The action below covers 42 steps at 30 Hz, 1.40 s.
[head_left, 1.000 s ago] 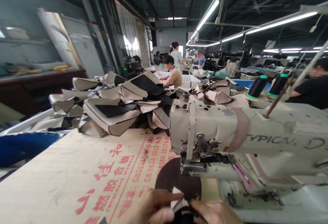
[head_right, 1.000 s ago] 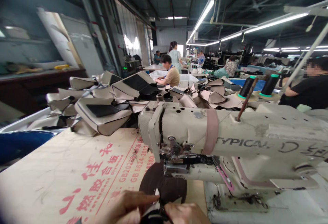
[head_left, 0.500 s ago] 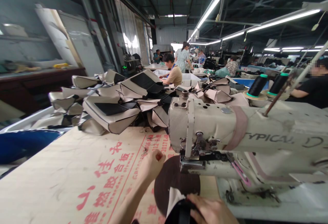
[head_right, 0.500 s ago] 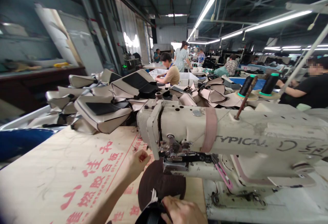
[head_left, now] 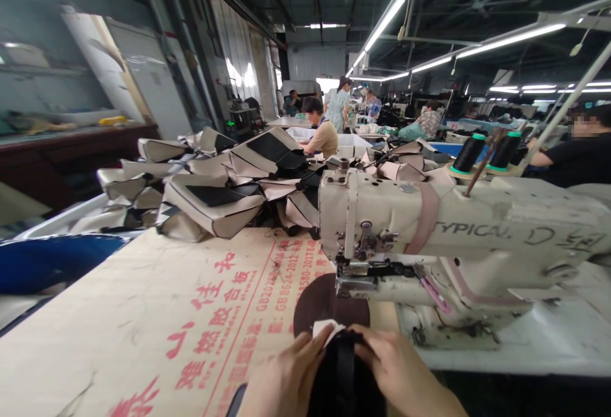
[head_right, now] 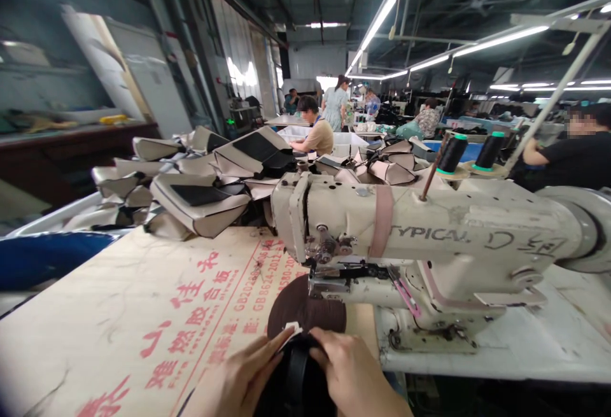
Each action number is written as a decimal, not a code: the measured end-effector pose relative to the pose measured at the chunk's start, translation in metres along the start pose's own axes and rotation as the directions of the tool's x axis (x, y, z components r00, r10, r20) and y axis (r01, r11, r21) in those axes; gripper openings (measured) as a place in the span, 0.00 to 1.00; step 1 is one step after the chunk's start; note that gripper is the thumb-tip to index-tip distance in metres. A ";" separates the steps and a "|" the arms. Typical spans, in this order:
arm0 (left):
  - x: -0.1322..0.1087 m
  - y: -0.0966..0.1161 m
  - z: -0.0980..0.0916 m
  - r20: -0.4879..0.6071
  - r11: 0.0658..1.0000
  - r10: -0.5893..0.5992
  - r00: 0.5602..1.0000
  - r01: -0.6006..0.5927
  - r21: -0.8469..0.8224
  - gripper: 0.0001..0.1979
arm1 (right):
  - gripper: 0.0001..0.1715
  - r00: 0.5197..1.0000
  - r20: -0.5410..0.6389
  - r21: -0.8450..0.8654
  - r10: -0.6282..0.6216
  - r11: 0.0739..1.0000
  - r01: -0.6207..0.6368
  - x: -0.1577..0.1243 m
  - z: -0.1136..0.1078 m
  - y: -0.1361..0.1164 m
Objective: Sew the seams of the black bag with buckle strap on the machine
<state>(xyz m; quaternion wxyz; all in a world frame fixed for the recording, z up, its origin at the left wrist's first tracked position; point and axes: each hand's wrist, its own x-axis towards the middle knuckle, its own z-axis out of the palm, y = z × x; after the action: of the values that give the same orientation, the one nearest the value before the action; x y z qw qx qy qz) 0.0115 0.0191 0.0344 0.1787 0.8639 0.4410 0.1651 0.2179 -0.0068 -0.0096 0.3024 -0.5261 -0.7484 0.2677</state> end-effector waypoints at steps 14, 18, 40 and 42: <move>0.034 -0.023 -0.016 0.065 0.963 0.259 0.964 -0.253 -0.090 0.14 | 0.18 0.985 -0.145 -0.004 -0.095 0.995 0.095 0.009 0.011 -0.001; 0.039 -0.025 -0.012 0.014 0.948 0.315 0.949 -0.314 -0.058 0.12 | 0.17 0.961 -0.209 0.004 -0.181 0.983 0.186 0.007 0.015 0.001; 0.072 -0.024 0.017 0.474 0.632 -0.216 0.854 0.492 -0.598 0.15 | 0.12 0.970 -0.242 0.237 0.026 0.971 0.033 0.008 0.022 0.004; 0.074 -0.026 0.019 0.499 0.606 -0.223 0.837 0.520 -0.601 0.15 | 0.12 0.974 -0.223 0.176 -0.039 0.981 0.079 0.010 0.022 0.002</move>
<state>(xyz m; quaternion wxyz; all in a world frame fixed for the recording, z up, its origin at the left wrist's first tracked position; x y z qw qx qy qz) 0.0426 0.0908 0.0147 0.6121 0.6247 0.4713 0.1139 0.2005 0.0018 -0.0239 0.4379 -0.4995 -0.6981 0.2671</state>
